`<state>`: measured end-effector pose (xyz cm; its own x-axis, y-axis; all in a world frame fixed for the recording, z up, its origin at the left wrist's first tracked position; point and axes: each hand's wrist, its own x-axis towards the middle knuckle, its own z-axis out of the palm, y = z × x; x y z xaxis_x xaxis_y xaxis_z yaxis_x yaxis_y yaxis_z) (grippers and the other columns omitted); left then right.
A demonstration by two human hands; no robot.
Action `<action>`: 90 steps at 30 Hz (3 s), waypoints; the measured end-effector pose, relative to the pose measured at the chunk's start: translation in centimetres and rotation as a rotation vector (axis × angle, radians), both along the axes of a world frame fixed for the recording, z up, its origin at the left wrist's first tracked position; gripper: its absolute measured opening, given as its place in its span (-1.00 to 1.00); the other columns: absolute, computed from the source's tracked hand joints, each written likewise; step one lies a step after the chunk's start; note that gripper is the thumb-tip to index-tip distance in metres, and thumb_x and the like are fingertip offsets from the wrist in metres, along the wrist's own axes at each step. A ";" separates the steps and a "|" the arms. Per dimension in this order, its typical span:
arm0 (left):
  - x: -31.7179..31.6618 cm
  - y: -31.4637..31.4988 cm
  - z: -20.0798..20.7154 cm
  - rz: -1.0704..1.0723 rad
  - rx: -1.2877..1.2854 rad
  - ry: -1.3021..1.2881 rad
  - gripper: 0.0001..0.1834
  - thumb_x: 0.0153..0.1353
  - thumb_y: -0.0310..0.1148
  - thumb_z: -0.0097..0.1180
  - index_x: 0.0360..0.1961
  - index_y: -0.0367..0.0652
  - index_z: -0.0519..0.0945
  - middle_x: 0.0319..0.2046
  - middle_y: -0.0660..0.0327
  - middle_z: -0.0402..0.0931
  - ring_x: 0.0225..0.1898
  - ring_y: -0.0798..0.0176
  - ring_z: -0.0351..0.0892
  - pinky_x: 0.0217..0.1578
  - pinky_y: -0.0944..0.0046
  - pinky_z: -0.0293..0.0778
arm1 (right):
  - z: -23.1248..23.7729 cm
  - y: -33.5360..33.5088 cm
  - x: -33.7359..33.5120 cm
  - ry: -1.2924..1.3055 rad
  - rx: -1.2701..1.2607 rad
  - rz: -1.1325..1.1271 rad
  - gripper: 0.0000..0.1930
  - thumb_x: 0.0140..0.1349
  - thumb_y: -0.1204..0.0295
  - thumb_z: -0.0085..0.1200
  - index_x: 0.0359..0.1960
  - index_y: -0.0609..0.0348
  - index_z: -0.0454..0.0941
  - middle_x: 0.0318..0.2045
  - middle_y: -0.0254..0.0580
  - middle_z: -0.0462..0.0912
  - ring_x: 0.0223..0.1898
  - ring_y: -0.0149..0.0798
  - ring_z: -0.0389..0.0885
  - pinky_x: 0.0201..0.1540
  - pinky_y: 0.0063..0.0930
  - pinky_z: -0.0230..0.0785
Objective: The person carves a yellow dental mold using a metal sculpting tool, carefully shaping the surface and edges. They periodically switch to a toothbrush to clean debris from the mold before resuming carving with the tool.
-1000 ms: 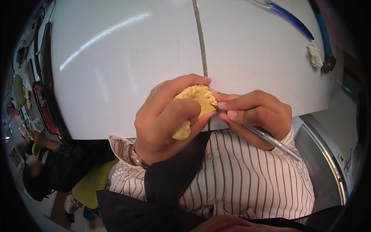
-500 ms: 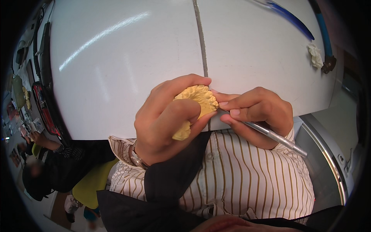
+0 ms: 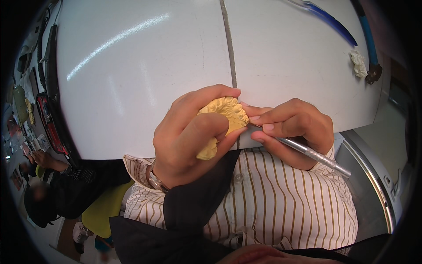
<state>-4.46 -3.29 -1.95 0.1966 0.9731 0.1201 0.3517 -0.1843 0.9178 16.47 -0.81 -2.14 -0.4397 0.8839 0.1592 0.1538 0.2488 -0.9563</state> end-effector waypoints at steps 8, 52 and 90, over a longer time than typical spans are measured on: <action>0.1 -0.1 0.1 0.007 -0.012 -0.005 -0.65 -0.11 -0.57 0.46 -0.39 -0.15 0.48 -0.04 -0.07 0.62 -0.17 0.01 0.66 -0.24 0.20 0.57 | 0.3 0.2 0.0 -0.023 0.023 0.020 -0.79 0.00 0.59 0.45 -0.45 0.27 0.59 -0.42 -0.01 0.72 -0.29 -0.14 0.79 -0.22 -0.41 0.69; 0.0 0.1 0.3 -0.025 -0.046 -0.021 -0.65 -0.09 -0.59 0.45 -0.39 -0.17 0.46 -0.05 -0.11 0.62 -0.13 -0.03 0.67 -0.18 0.18 0.58 | -0.1 0.2 0.4 0.048 -0.011 0.042 -0.83 0.08 0.64 0.37 -0.41 0.25 0.57 -0.38 -0.05 0.70 -0.26 -0.14 0.79 -0.20 -0.42 0.69; -0.4 -0.3 -0.3 -0.025 0.125 0.051 -0.63 0.05 -0.56 0.42 -0.37 -0.19 0.36 -0.05 -0.04 0.61 -0.02 0.11 0.65 -0.04 0.23 0.54 | 0.7 7.4 5.7 -0.960 0.764 -0.449 -0.84 0.32 0.51 0.09 -0.09 0.13 0.57 -0.14 -0.26 0.60 -0.09 -0.20 0.59 0.22 -0.21 0.20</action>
